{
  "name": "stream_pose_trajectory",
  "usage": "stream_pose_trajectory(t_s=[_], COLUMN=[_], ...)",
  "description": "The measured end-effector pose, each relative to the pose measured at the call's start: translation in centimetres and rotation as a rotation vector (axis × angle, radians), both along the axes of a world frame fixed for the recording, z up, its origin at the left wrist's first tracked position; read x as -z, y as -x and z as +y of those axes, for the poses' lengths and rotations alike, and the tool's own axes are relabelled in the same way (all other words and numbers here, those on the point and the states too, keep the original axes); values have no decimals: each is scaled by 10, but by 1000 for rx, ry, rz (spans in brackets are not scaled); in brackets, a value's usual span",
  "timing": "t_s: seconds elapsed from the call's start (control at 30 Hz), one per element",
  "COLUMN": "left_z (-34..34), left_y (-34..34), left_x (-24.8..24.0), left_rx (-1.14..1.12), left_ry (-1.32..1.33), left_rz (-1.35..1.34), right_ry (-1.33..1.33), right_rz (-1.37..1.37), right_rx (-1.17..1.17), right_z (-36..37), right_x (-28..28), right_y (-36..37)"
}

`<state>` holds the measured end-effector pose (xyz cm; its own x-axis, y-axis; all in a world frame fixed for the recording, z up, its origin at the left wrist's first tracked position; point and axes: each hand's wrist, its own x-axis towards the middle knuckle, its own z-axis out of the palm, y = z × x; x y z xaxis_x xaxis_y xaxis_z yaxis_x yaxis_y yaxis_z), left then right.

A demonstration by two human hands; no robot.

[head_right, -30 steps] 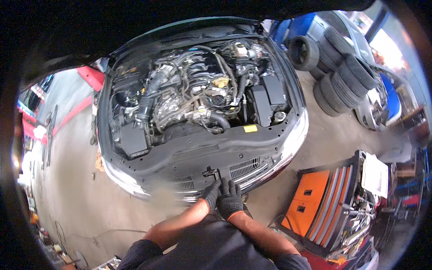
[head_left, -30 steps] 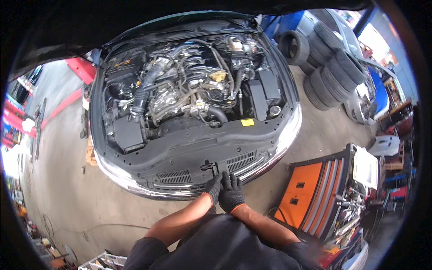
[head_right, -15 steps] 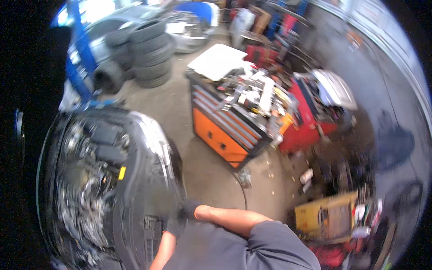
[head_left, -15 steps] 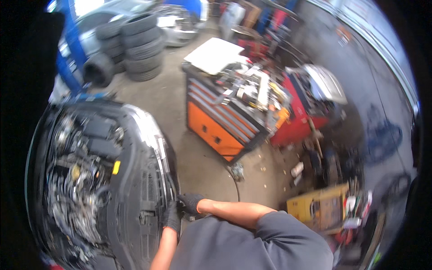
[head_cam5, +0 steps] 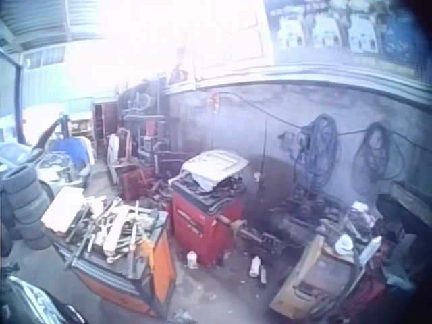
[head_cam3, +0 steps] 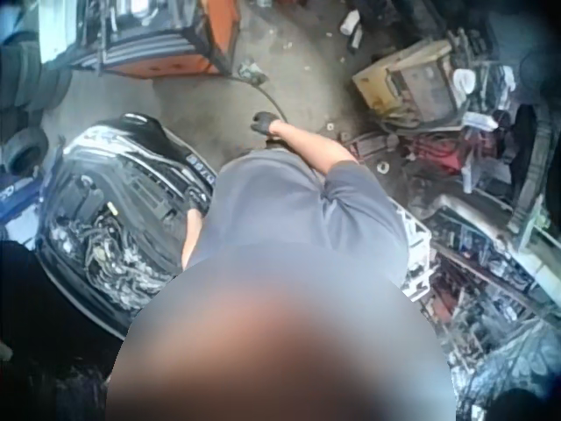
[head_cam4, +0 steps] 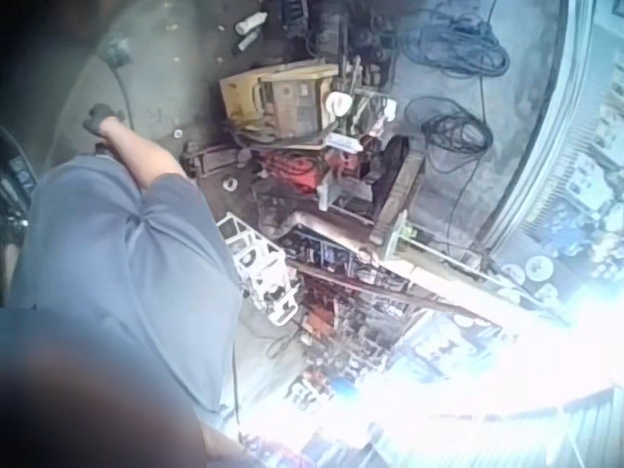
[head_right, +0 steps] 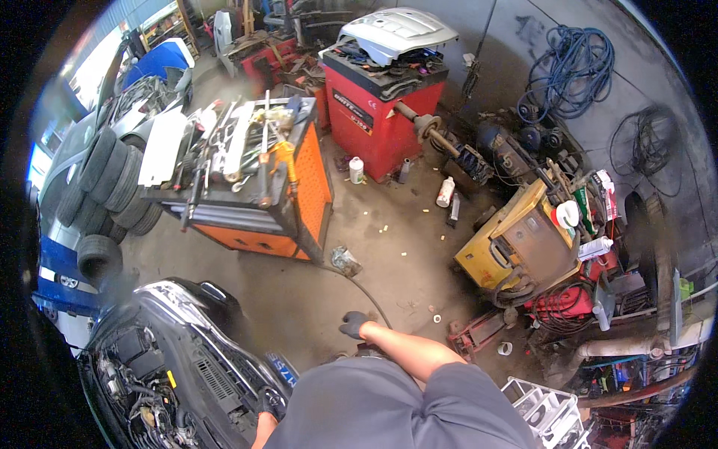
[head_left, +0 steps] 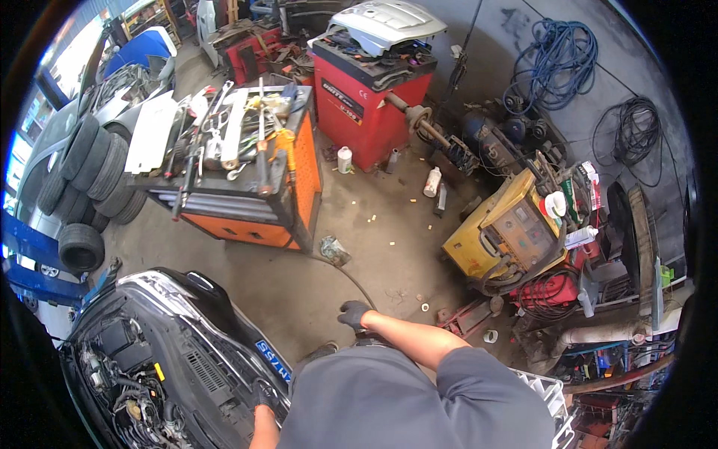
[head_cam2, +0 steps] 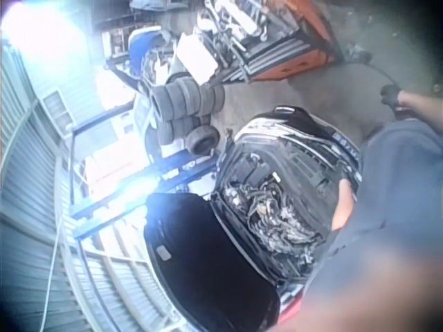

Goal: The person aligns and places a silver V6 engine cover into the engine bay, then uses a ratchet to tighten fasteners on the cover. The person also briefly uses a work light to illuminate the engine bay.

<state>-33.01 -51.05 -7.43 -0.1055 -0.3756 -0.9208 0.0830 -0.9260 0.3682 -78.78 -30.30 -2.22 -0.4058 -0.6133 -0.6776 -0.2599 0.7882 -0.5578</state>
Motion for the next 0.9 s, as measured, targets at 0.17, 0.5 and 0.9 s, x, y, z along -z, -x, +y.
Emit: stream_pose_trajectory(t_s=[0.17, 0.5, 0.9], left_z=[23, -24, -76], left_y=[121, 244, 397], left_x=[-29, -16, 32], left_rx=[96, 533, 1053], left_ry=[185, 152, 607], left_rz=[-542, -282, -206], right_ry=[21, 376, 748], right_rz=[-164, -589, -544], right_rx=[567, 1300, 1061], right_z=[106, 67, -71], right_x=[4, -32, -17], right_y=[73, 244, 554])
